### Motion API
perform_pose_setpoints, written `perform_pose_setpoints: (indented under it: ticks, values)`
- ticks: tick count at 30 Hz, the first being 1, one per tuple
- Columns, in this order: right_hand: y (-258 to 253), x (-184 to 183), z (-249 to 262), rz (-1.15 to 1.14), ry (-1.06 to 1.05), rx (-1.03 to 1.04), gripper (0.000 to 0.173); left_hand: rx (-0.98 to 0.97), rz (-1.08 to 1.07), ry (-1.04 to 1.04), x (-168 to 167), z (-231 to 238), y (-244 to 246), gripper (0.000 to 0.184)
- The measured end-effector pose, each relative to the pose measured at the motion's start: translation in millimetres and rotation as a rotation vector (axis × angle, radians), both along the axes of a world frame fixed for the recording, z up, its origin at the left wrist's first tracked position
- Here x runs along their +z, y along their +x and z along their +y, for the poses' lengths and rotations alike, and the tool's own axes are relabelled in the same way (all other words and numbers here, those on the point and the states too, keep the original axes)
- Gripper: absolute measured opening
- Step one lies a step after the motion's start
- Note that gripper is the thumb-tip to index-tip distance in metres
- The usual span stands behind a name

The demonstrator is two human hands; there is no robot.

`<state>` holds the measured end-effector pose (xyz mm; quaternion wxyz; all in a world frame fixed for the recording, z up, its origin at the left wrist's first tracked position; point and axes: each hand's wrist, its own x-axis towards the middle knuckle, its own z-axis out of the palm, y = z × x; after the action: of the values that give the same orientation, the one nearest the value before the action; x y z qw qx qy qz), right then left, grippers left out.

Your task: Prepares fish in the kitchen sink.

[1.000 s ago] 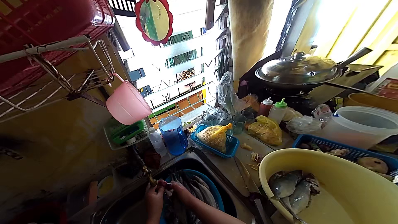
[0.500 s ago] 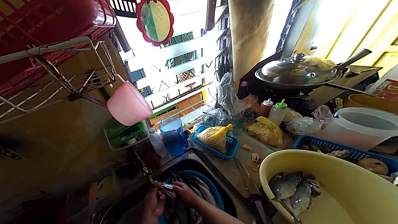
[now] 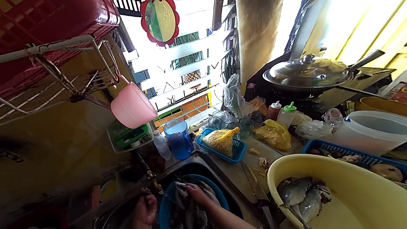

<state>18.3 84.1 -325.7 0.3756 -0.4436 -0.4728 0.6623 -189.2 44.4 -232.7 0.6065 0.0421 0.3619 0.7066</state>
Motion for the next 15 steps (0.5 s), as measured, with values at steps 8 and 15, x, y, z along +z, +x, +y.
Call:
perform_pose_setpoints:
  ticks: [8, 15]
  values:
    - [-18, 19, 3, 0.344, -0.283, -0.120, 0.045, -0.758, 1.124, -0.286, -30, -18, -3, 0.037]
    - [-52, 46, 13, 0.749, -0.400, -0.147, 0.041, -0.572, 0.602, -0.263, -53, -11, 37, 0.069]
